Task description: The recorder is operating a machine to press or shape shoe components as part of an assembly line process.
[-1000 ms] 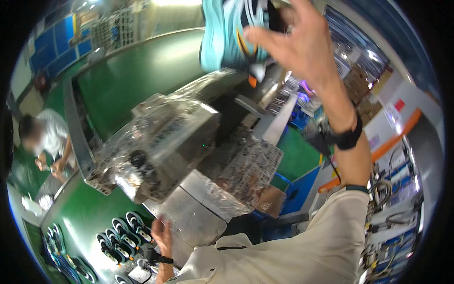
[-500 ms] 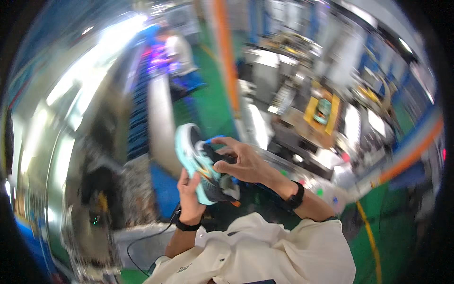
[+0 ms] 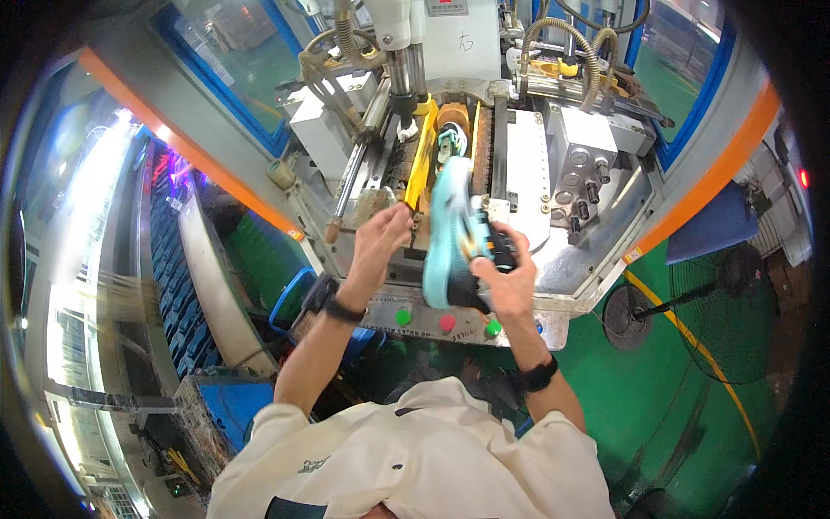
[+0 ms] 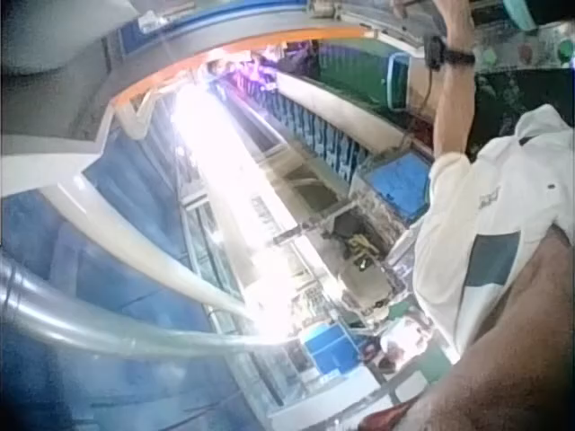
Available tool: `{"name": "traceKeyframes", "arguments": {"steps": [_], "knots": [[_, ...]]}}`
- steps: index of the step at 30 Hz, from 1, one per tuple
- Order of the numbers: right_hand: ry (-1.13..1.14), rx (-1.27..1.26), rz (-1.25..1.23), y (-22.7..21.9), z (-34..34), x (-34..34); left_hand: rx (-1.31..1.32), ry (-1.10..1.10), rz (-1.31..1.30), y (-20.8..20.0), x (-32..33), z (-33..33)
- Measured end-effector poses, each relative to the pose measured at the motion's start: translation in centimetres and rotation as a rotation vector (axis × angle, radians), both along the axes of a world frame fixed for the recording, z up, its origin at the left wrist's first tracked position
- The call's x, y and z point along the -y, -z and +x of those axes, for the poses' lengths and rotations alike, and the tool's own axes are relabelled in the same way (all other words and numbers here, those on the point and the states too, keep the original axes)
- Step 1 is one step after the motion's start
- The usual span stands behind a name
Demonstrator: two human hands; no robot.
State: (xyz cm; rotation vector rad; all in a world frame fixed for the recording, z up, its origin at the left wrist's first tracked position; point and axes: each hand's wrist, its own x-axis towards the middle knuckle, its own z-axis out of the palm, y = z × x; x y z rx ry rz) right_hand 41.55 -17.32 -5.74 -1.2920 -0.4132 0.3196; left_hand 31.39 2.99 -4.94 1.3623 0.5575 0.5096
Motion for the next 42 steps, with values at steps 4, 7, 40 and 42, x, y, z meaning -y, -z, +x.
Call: {"name": "traceKeyframes", "arguments": {"steps": [4,7,40,42], "knots": [[0.185,0.012,-0.057,-2.0,3.3,3.3,-0.129,-0.177,0.421,8.4,-8.6,11.8],[0.321,0.085,-0.095,-2.2,4.8,5.3,-0.288,-0.371,0.570,10.6,-11.5,17.3],[0.161,0.541,-1.195,10.6,21.0,-33.1,0.065,-0.800,-0.285,-0.3,-3.7,-24.9],[0.154,0.806,-1.058,9.1,17.4,-31.4,0.036,-0.909,-0.269,0.0,-2.0,-26.3]]}}
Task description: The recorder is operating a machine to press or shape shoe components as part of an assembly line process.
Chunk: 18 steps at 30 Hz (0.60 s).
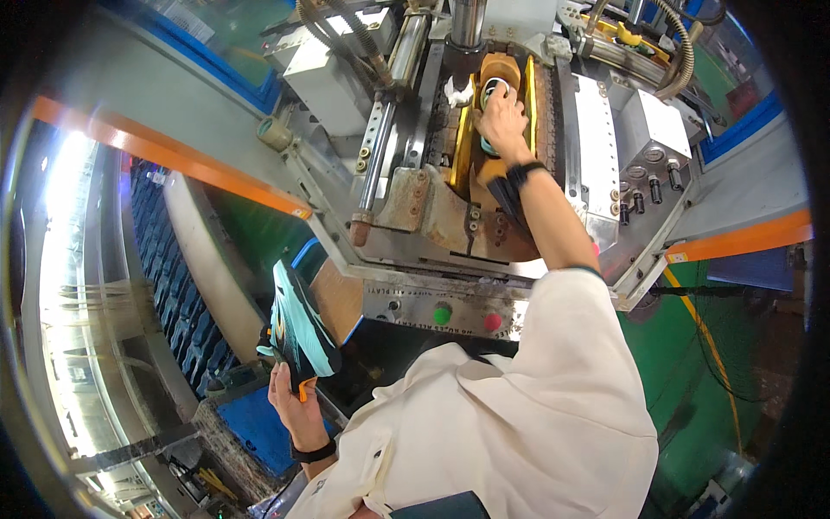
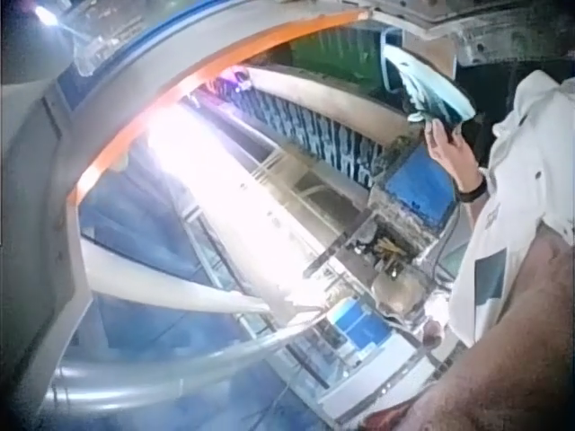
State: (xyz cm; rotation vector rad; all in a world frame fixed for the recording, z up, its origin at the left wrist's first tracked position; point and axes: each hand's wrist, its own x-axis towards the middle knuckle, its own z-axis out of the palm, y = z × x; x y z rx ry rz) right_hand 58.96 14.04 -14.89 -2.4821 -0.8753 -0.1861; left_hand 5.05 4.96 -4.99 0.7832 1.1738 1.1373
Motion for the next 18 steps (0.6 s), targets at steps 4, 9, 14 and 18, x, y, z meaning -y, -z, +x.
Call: {"name": "traceKeyframes", "arguments": {"steps": [4,9,14,18], "knots": [[-0.416,0.000,0.547,-4.3,-13.7,8.5,-0.016,-0.168,-0.038,1.2,2.8,-0.6],[-0.808,-0.352,0.350,5.4,-26.2,14.3,0.050,-0.172,-0.107,1.5,4.2,0.3],[-0.859,-0.191,-0.006,17.0,-27.3,14.4,0.034,-0.141,-0.096,0.9,6.2,1.8],[-0.826,-0.138,-0.074,17.8,-27.4,14.3,0.011,-0.146,-0.074,0.1,7.5,2.4]]}}
